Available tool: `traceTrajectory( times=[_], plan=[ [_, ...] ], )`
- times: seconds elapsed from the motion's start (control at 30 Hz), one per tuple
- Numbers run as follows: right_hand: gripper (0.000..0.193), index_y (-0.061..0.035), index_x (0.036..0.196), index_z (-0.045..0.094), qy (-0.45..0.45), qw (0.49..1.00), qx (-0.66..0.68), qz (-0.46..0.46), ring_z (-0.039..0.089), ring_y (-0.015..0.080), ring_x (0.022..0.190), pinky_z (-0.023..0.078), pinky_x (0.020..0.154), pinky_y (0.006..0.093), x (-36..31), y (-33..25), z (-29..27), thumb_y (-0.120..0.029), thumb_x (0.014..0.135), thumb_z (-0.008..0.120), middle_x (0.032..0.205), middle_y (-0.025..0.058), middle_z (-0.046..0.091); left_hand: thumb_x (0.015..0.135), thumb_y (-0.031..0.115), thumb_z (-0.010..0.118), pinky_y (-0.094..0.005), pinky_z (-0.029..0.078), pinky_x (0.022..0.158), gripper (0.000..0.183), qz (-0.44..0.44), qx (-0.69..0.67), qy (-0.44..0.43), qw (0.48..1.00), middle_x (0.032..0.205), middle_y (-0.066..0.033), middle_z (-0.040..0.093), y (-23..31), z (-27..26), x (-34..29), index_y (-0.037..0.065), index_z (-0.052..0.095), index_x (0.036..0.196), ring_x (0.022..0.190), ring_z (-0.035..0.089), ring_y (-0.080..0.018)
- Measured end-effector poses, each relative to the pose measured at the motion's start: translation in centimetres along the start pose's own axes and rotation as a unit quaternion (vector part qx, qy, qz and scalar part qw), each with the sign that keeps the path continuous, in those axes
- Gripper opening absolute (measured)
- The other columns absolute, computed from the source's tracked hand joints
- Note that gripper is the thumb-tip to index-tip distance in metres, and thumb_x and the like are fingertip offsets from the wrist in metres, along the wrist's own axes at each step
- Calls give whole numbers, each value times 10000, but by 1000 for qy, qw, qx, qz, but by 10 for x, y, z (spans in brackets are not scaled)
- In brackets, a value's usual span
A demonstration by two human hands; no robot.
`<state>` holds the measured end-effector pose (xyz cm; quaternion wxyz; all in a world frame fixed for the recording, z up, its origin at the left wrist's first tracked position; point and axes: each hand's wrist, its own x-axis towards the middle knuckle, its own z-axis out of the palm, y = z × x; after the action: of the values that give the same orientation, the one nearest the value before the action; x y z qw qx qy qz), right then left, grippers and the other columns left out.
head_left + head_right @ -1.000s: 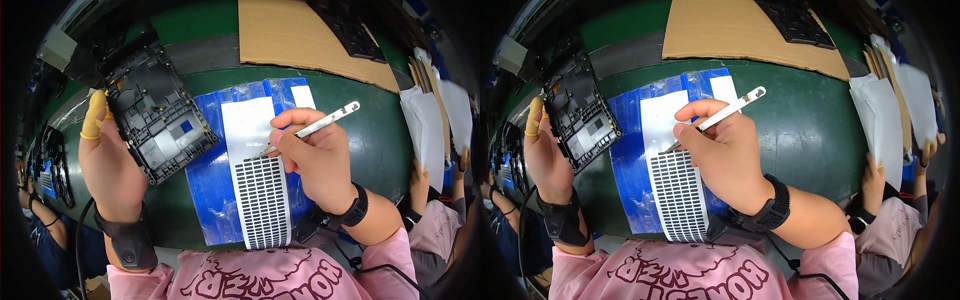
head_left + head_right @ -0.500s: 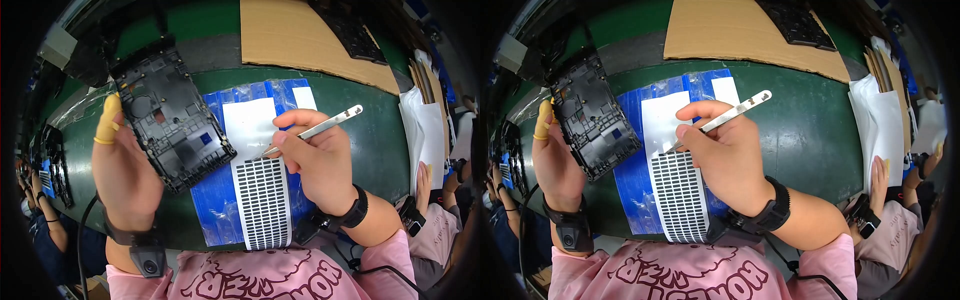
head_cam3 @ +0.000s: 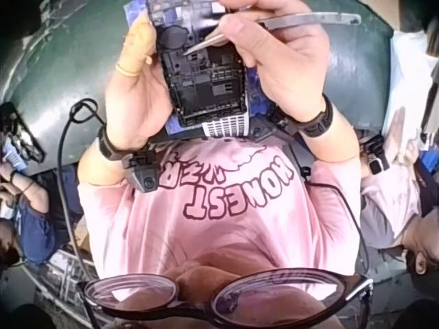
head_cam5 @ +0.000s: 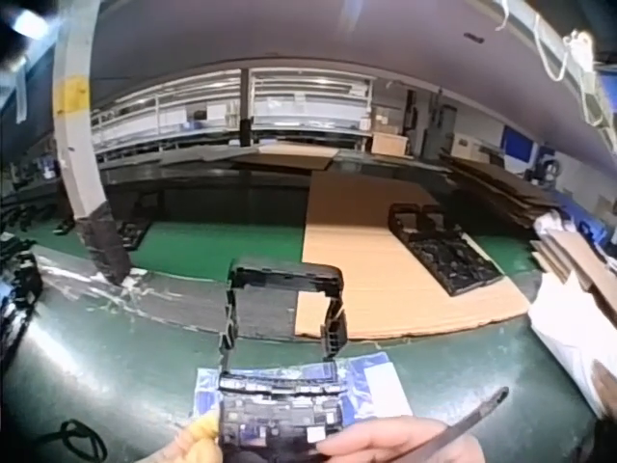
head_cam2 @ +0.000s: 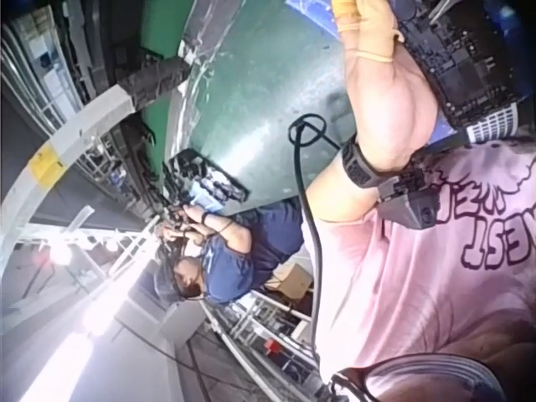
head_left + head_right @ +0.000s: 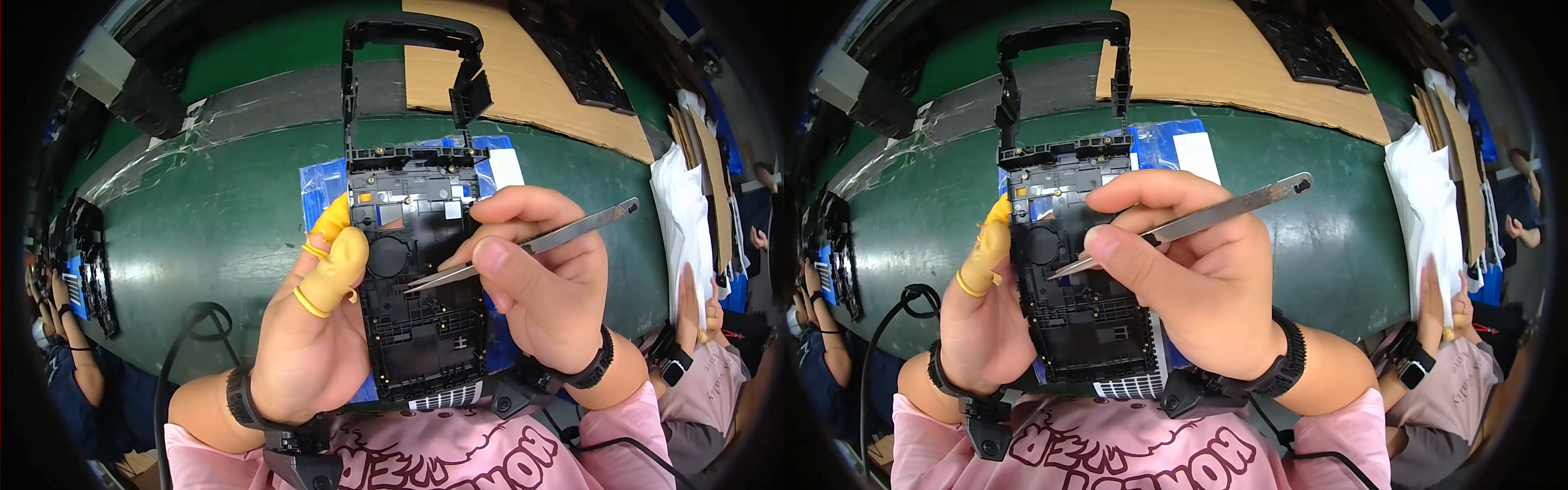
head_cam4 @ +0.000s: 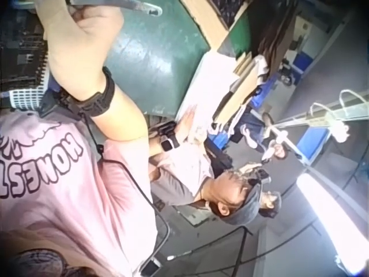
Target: Use tweezers to carefully position and attach small components and labels onto a plastic electronic device housing.
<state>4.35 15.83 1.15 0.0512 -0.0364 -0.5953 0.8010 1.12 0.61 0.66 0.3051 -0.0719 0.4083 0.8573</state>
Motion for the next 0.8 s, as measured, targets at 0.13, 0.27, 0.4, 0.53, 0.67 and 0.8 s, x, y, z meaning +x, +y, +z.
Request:
traceTrajectory(
  times=[0.13,0.27,0.4,0.53,0.67,0.8],
  plan=[
    [240,56,1010,477,3,1000,14,13,440,50,509,382,493,170,0,0,0,-11,791,547,746,144,604,877,380,434,-359,399,909,473,2,0,-13,1000,1173,-107,481,0,0,2,79,362,1235,1067,491,-210],
    [242,57,1010,478,-3,1000,12,11,440,50,510,384,495,171,1,0,-1,-10,790,550,747,142,605,874,387,438,-358,395,917,490,2,6,-21,1000,1179,-107,476,0,0,2,78,348,1243,1077,486,-210],
    [232,58,1001,483,3,1000,24,11,441,49,514,373,484,170,0,1,0,-8,788,551,760,146,612,874,390,438,-359,395,917,495,7,1,-32,999,1178,-108,477,0,3,2,77,344,1245,1079,485,-210],
    [237,63,1006,516,-28,997,61,24,587,109,766,488,649,190,-1,2,-6,59,774,568,844,103,600,874,387,439,-358,396,915,493,10,1,-33,999,1179,-107,478,-1,0,2,75,348,1245,1076,488,-210],
    [233,61,1005,517,-27,998,59,13,587,109,765,487,653,191,-2,6,-5,55,777,567,844,101,600,874,382,443,-356,400,909,489,10,2,-14,1000,1180,-107,481,-1,-1,1,73,357,1242,1065,496,-210],
    [225,56,999,505,-6,999,48,14,514,76,639,423,566,179,-3,5,1,24,783,560,803,119,608,871,383,448,-354,403,906,490,3,-3,-13,1000,1177,-107,486,0,-2,0,71,361,1239,1056,502,-209]
  ],
)
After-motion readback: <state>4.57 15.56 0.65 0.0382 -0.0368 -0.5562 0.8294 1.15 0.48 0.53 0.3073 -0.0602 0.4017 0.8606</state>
